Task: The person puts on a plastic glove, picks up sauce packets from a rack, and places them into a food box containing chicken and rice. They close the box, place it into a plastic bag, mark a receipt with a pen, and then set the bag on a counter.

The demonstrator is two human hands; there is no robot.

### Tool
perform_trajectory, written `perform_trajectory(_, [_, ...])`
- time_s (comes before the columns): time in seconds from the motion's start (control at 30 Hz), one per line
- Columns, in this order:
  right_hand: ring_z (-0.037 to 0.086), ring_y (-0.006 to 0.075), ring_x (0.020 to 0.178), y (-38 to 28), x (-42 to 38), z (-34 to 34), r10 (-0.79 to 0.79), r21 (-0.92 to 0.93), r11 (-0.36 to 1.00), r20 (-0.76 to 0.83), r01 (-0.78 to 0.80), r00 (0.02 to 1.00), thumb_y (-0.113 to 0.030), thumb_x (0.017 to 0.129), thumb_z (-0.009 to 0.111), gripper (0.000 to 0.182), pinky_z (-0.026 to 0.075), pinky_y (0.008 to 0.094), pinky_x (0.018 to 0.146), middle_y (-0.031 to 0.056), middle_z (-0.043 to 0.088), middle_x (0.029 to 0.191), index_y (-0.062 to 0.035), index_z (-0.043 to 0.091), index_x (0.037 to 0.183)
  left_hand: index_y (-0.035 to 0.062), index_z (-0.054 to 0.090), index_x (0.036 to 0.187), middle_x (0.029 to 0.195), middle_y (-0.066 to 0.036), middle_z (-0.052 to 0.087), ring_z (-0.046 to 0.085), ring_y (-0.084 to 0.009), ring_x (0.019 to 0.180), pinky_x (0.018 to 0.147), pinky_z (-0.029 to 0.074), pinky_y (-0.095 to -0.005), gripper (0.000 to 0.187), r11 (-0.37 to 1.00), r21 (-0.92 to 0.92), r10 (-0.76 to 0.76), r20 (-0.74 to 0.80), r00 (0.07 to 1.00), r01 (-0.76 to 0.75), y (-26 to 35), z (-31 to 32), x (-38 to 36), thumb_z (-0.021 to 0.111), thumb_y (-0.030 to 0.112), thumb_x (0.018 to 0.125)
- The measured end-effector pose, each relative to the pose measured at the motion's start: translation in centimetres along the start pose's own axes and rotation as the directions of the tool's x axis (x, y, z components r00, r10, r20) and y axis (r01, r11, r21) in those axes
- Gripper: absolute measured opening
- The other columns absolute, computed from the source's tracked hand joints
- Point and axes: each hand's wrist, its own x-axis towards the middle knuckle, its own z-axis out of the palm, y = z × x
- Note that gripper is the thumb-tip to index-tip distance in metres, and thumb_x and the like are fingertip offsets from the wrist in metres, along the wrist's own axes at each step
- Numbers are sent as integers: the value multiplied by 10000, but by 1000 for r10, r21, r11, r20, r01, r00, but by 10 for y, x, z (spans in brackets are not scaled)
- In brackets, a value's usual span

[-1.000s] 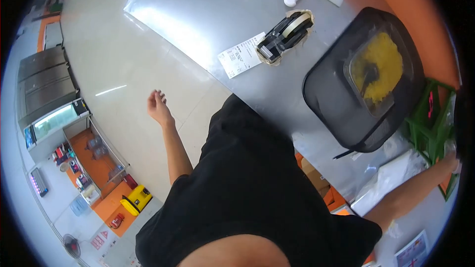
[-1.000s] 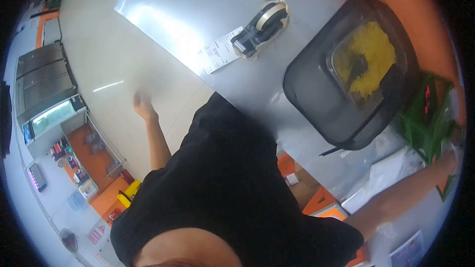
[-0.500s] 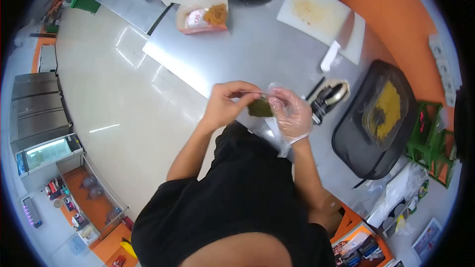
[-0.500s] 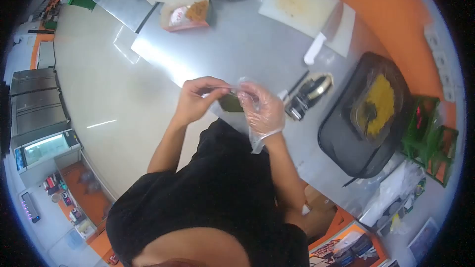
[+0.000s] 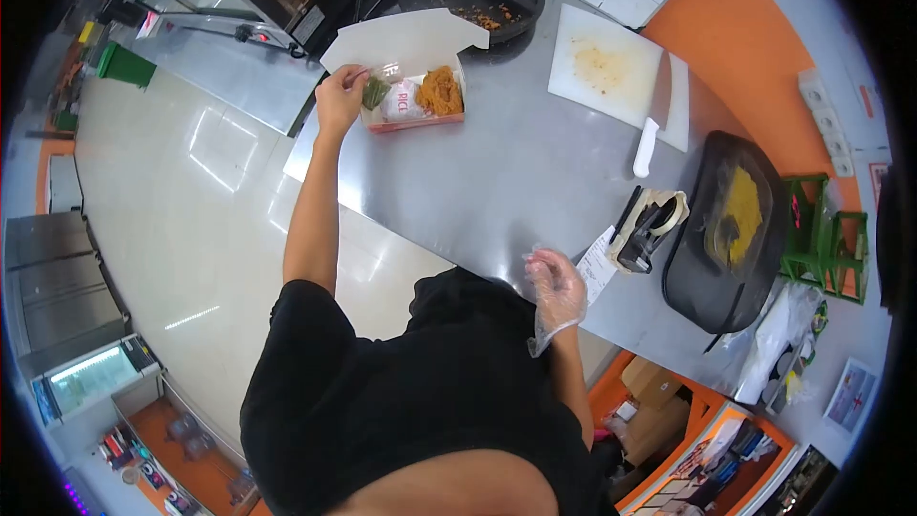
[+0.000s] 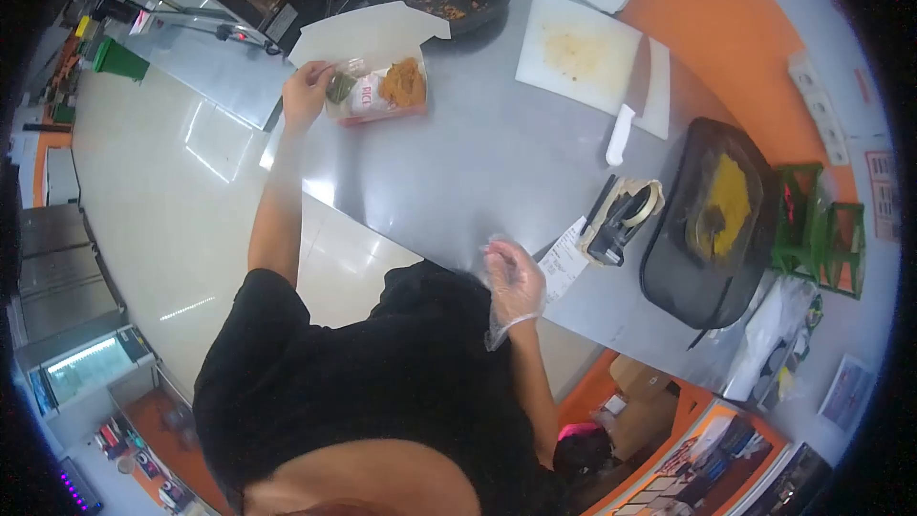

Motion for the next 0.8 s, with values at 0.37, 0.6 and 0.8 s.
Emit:
perform_trajectory(0.37, [646,141,930,-17,22,23,-59,36,997,-98,63,993,-42,927,639,151,501,270,864,82,689,980,19,653,1064,64,734,980,873,-155,726,712,-327,788,716,547,-383,208,977,97,186,68,980,-192,10,0,16,746,191,816])
perform_trajectory(0.6, [664,142,923,-19,24,39,-11,-18,1000,-8,10,1000,-87,931,653,156,508,287,860,80,700,967,1,665,1061,134,767,896,1094,-38,671,579,-268,1089,865,448,-436,186,824,412,310,247,918,-389,4,-3,19,781,181,716])
perform_trajectory(0.8, [671,153,918,-22,28,40,-30,-66,997,0,30,1000,-101,933,652,162,512,290,856,93,716,965,-2,671,1060,149,763,863,1128,-19,657,555,-254,1130,889,418,-467,163,763,541,329,146,933,-354,0,7,16,776,194,707])
